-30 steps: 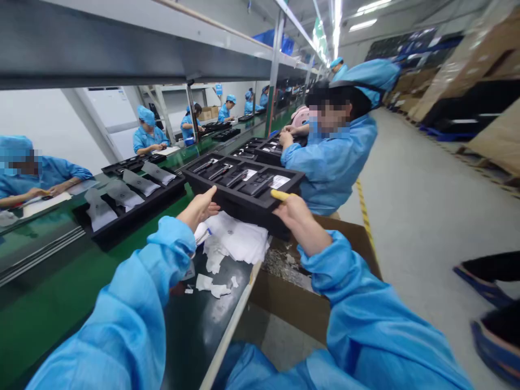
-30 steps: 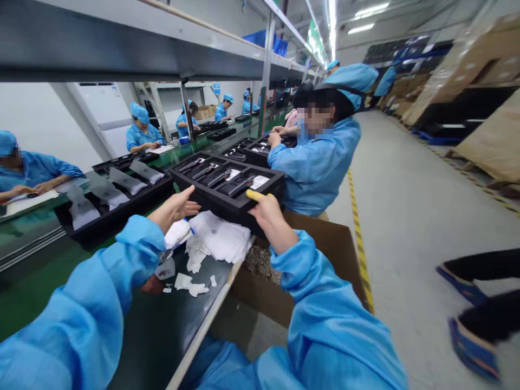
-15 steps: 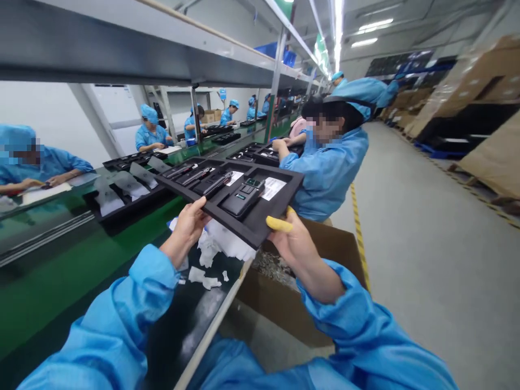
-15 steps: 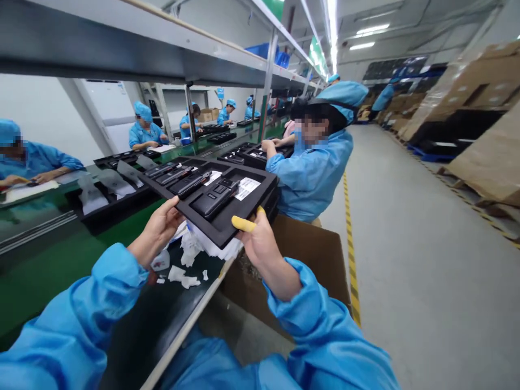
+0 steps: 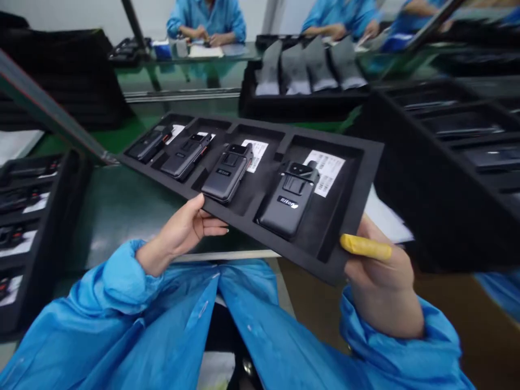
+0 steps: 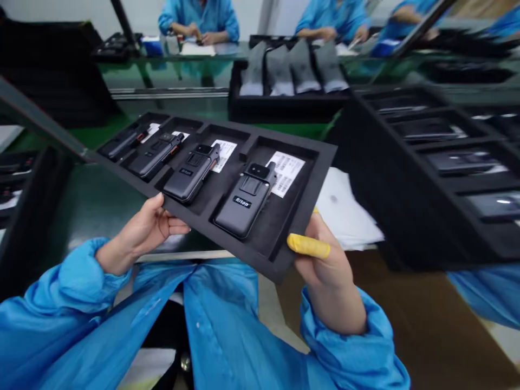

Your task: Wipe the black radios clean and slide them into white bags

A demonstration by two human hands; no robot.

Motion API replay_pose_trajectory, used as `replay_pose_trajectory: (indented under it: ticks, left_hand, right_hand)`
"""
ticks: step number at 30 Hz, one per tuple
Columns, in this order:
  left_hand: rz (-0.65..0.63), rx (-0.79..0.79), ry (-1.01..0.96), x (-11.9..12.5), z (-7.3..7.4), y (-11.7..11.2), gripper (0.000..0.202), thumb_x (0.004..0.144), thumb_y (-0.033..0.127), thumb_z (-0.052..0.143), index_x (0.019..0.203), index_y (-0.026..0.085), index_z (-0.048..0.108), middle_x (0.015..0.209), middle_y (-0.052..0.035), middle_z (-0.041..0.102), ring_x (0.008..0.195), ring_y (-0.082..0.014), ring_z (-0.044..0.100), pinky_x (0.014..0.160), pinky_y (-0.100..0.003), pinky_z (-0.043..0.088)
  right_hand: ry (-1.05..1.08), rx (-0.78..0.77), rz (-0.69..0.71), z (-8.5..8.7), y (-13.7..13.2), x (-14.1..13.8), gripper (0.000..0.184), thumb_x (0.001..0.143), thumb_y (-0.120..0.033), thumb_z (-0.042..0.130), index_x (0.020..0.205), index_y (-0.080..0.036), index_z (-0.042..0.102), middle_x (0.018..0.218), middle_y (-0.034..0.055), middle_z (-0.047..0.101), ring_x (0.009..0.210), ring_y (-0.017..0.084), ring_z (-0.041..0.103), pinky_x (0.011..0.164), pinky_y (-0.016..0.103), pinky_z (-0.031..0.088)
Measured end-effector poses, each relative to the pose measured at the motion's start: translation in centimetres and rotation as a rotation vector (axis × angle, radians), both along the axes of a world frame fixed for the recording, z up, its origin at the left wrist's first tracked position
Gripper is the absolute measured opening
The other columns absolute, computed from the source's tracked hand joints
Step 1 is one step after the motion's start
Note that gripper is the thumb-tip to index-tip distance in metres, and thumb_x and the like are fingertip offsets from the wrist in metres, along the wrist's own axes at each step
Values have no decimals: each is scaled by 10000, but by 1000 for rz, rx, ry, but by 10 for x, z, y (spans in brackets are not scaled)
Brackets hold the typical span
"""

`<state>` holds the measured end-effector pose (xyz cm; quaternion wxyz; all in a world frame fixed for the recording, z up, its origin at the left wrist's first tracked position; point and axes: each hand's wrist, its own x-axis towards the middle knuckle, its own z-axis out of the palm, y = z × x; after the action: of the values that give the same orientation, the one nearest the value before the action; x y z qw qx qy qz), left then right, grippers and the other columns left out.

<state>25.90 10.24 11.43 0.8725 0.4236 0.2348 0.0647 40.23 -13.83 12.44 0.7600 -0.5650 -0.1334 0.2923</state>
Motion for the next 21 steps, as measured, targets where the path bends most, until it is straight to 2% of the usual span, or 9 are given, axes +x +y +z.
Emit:
replay_pose_trajectory:
  ticks: [4,7,9,12,15,18,21]
  left_hand:
    - [160,-78,53,-53,-43,4,324,750,431,737,855,133,665,776,-71,756,728,-243,742,624,-305,609]
    - [223,-164,125,-73,-69,-3,274,778,394,720,810,148,602,776,-72,751,757,-259,746,657,-335,610]
    - [230,-222,176,-78,-80,-9,268,798,366,709,748,158,548,775,-67,745,748,-246,746,667,-331,608]
    - [255,-255,246,-79,-91,-16,242,828,328,689,744,161,534,766,-46,733,727,-220,744,638,-296,602]
    - [252,-269,298,-76,-95,-18,221,837,331,684,763,154,574,721,-35,718,691,-204,738,590,-262,588]
    - [131,-217,377,-73,-96,-15,300,861,422,645,815,125,648,712,-73,723,672,-192,726,602,-260,581]
    - [-27,-44,499,-75,-92,-7,455,848,565,592,828,120,685,765,-109,743,683,-190,714,669,-298,583]
  right_hand:
    - [46,-88,186,-34,42,6,483,536,-308,795,995,-345,647,1231,-30,670,1198,289,597,928,462,564]
    - [63,-153,303,-59,62,15,513,514,-267,783,1004,-322,638,1204,-20,685,1202,278,595,934,449,558]
    - [84,-209,361,-72,70,20,532,500,-256,773,1010,-305,632,1181,-4,695,1201,281,596,920,445,563]
    - [116,-312,402,-85,76,22,546,460,-235,769,988,-275,635,1124,19,712,1162,297,617,875,442,579]
    - [107,-397,352,-92,82,19,484,450,-252,778,915,-252,645,1086,31,722,1119,298,636,860,434,583]
    - [58,-399,212,-100,89,15,478,493,-319,786,947,-259,648,1132,26,708,1129,273,630,921,437,559]
    - [-63,-380,95,-113,91,14,512,612,-410,740,1095,-282,626,1231,24,667,1187,245,601,1030,453,491]
